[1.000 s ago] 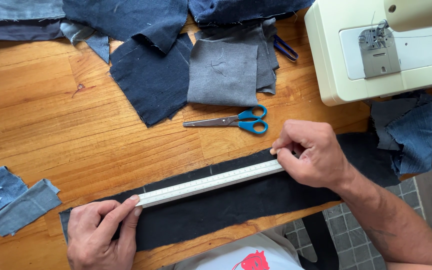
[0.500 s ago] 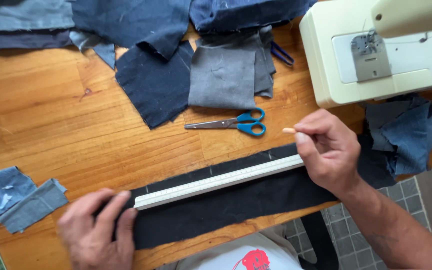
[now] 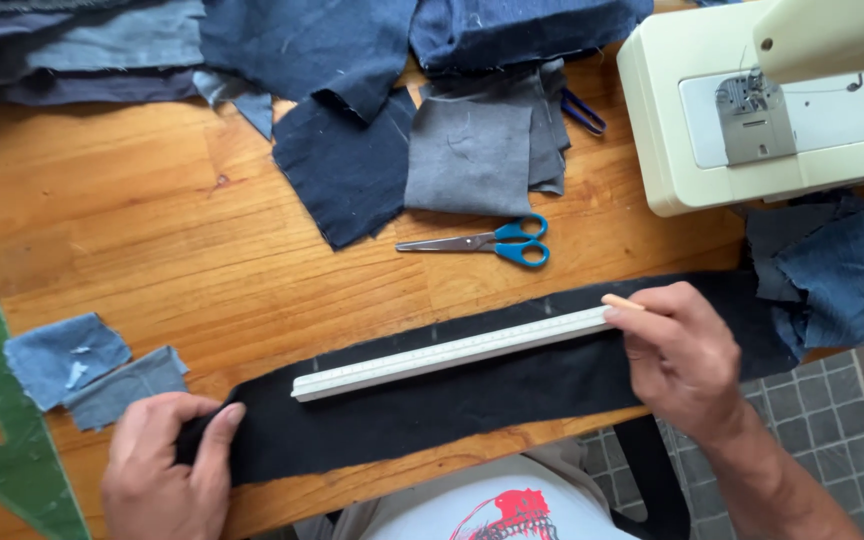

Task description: The person cuts a piece of black fabric along a seam using scissors. They then use a ruler and chalk to mark a straight line on the fabric and cut along the marked line to create a rectangular piece.

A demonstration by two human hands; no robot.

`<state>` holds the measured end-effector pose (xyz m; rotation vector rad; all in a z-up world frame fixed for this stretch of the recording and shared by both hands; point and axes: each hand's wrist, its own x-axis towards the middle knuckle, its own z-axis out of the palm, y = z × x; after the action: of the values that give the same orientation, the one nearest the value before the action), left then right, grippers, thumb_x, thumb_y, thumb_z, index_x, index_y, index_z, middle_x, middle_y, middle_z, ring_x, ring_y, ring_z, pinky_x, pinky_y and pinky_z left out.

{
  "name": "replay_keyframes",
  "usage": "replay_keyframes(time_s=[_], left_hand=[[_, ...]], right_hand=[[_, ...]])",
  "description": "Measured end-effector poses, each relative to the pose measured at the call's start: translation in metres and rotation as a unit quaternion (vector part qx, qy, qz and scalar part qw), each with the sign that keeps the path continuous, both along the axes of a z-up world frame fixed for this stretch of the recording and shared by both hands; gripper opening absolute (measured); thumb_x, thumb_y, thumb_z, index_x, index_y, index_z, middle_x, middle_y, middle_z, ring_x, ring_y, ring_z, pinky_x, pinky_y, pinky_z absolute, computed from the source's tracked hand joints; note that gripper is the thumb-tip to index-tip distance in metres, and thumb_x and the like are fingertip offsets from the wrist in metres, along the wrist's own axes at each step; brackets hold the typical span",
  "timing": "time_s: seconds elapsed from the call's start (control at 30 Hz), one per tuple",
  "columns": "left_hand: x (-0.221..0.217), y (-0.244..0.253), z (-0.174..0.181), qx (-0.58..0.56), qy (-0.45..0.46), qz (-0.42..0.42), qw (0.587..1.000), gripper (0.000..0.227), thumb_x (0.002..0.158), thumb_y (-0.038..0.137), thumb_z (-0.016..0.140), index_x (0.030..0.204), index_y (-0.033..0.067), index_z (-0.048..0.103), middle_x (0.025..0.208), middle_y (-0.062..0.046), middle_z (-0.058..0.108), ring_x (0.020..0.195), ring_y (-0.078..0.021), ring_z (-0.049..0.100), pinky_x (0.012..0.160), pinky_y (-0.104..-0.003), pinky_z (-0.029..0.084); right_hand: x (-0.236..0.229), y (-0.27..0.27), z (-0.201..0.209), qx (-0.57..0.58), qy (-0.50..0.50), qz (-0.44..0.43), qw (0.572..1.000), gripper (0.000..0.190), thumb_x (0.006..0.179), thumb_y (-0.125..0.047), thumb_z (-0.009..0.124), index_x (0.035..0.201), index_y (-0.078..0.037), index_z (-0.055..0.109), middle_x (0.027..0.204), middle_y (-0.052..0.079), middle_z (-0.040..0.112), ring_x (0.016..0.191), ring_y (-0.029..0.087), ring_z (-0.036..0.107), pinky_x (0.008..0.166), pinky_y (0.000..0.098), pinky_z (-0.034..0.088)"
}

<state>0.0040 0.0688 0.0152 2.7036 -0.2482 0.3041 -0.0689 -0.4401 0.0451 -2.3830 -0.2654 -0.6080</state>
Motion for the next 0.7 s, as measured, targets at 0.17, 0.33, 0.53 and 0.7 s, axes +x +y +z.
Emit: replay_keyframes(time_s=[0.17,0.33,0.53,0.7], left_hand=[[0.003,0.034,0.022,-0.054,0.067,0.113,0.99,0.018,0.109,0.028,0.1,0.117,0.0158,0.089,0.105,-0.001,0.081,0.094,-0.0182,0.071,0.091,-0.033,0.051],[0.012,0.077,0.039,-0.024,0.067,0.15,0.986,0.018,0.112,0.026,0.102,0.12,0.0142,0.09,0.111,-0.003,0.083,0.106,-0.0197,0.074,0.099,-0.035,0.053],[0.014,0.137,0.038,0.051,0.002,0.13,0.99,0.022,0.12,0.023,0.106,0.125,0.0073,0.092,0.118,-0.012,0.084,0.112,-0.0288,0.078,0.1,-0.041,0.056],[0.017,0.136,0.042,0.089,-0.031,0.115,0.989,0.022,0.116,0.016,0.109,0.126,0.0058,0.092,0.12,-0.015,0.083,0.111,-0.0338,0.078,0.105,-0.045,0.059]], right_hand=[[0.007,0.022,0.001,-0.138,-0.042,0.035,0.989,0.022,0.113,0.0,0.074,0.133,-0.005,0.082,0.124,0.014,0.079,0.105,0.031,0.078,0.095,0.0465,0.059],[0.033,0.058,0.005,-0.167,-0.028,0.093,0.981,0.023,0.111,-0.022,0.084,0.129,-0.01,0.081,0.117,0.006,0.077,0.104,0.027,0.075,0.089,0.043,0.053],[0.036,0.067,0.0,-0.169,-0.017,0.115,0.979,0.016,0.113,-0.018,0.077,0.126,-0.01,0.079,0.113,0.007,0.078,0.098,0.03,0.073,0.085,0.0455,0.053],[0.014,0.036,-0.005,-0.157,-0.009,0.088,0.984,0.013,0.108,-0.012,0.085,0.12,-0.008,0.084,0.118,0.01,0.081,0.098,0.032,0.076,0.092,0.0487,0.057]])
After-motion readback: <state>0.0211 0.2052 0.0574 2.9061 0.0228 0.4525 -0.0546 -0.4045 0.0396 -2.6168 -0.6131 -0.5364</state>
